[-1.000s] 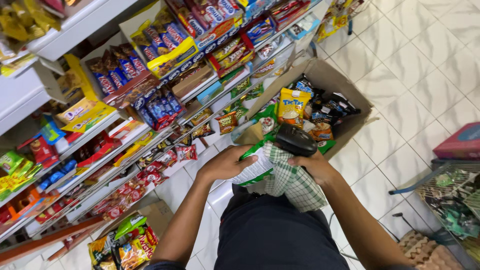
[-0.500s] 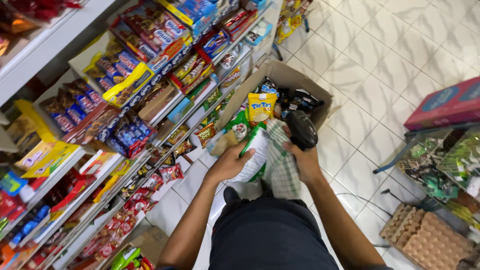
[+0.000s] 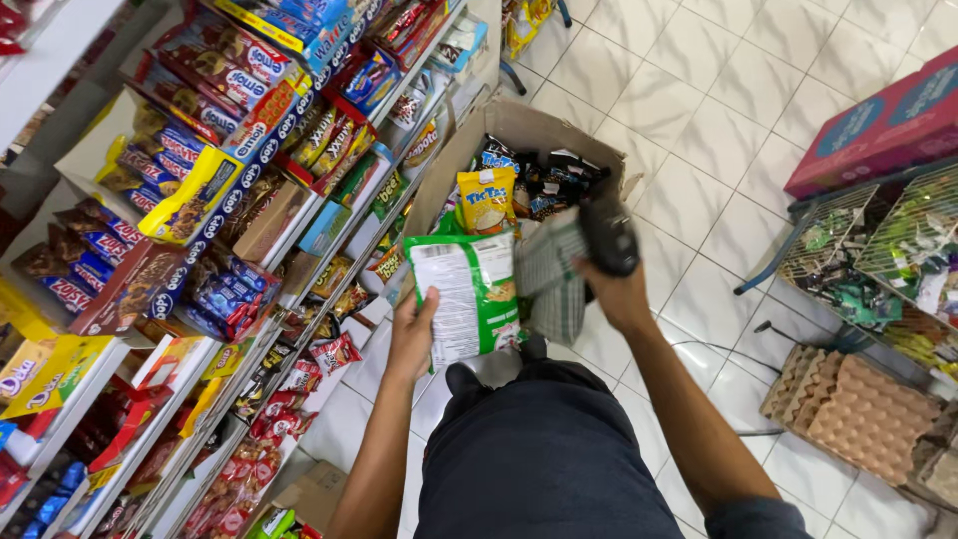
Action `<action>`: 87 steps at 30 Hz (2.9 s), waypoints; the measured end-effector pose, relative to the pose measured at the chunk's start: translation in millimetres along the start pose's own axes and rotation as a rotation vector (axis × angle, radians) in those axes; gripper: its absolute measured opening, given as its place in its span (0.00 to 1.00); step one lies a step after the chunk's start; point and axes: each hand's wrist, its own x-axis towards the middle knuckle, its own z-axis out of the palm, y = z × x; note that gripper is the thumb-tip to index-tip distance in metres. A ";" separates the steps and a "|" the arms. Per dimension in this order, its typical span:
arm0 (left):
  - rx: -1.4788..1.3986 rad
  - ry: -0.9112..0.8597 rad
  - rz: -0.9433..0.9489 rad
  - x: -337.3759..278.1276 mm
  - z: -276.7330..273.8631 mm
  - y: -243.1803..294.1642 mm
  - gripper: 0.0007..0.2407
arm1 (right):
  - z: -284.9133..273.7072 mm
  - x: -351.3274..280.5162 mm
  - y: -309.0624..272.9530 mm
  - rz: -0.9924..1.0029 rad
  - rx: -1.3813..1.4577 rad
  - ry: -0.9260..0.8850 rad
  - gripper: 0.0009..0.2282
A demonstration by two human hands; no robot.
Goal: The person uses a handheld scanner to scan the barcodes of snack bags taken from a box and then places them onto store shelves.
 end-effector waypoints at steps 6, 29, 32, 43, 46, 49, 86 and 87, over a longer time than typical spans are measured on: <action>-0.220 0.021 -0.021 -1.6 1.7 -6.0 0.16 | -25.5 22.1 -9.5 -0.189 0.041 0.211 0.13; -0.108 -0.120 0.105 -5.0 60.9 -18.2 0.16 | 24.1 -24.7 -41.8 -0.046 0.232 -0.039 0.17; -0.005 -0.094 0.225 -18.4 65.7 6.7 0.17 | 48.6 -26.4 -49.1 -0.077 0.086 -0.013 0.13; 0.215 0.249 0.470 -40.3 23.9 53.8 0.11 | 105.1 -18.2 -75.5 -0.216 0.052 -0.282 0.13; 0.025 0.313 0.440 -38.7 10.5 49.3 0.11 | 115.8 -19.6 -89.0 -0.332 0.029 -0.305 0.11; -0.097 0.353 0.440 -40.8 -3.4 42.1 0.13 | 122.3 -26.5 -104.1 -0.534 -0.066 -0.282 0.13; 1.254 -0.042 1.168 -167.4 -107.9 160.9 0.31 | 218.4 2.5 -79.1 0.300 0.496 -0.732 0.24; 1.193 0.047 1.219 -165.5 -110.9 163.8 0.33 | 221.9 6.6 -90.4 0.268 0.538 -0.752 0.24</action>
